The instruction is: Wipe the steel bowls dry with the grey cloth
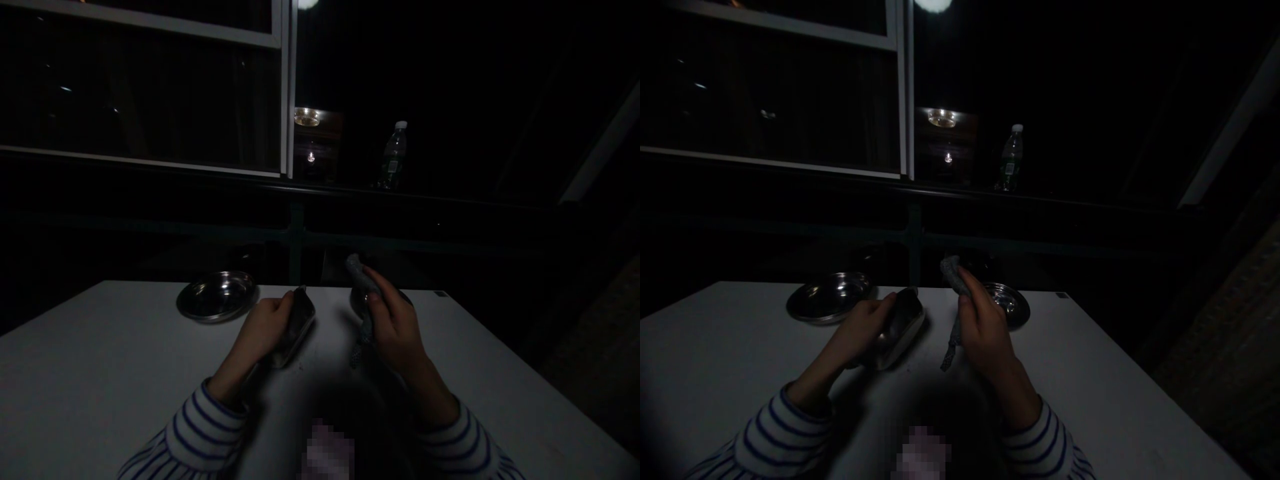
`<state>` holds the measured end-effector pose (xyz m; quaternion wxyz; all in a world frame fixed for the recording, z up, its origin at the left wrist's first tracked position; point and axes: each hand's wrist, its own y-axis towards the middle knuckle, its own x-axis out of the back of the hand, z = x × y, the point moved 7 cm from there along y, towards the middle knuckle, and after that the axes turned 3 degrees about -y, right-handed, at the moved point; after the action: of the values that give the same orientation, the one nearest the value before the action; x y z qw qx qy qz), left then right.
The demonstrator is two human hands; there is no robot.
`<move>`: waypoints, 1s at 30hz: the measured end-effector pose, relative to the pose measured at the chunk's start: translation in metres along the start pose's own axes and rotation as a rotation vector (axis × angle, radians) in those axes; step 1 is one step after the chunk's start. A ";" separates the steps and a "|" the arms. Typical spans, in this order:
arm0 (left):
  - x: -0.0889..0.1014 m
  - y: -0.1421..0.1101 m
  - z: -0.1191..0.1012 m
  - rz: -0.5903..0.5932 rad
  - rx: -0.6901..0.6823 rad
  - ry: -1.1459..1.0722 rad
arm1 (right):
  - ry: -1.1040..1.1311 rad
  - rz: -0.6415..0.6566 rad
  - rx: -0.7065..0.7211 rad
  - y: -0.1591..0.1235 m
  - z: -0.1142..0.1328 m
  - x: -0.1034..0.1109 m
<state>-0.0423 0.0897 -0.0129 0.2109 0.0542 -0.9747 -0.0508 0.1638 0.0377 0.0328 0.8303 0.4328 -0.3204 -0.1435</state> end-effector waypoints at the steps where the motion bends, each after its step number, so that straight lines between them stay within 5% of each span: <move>1: -0.003 0.000 0.001 0.007 -0.011 0.031 | -0.002 0.001 0.003 0.000 0.000 0.000; 8: -0.026 -0.010 0.003 0.048 -0.104 0.133 | -0.008 -0.027 -0.008 0.001 -0.001 0.006; 20: -0.079 -0.041 0.005 0.325 -0.261 0.319 | -0.041 -0.093 -0.026 0.005 -0.006 0.022; 30: -0.084 -0.043 0.022 0.296 -0.335 0.387 | 0.184 0.049 -0.292 0.007 -0.034 0.006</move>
<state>0.0278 0.0591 -0.0724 0.4041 -0.1155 -0.8916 -0.1686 0.1906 0.0598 0.0266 0.9133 0.3111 -0.2295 -0.1278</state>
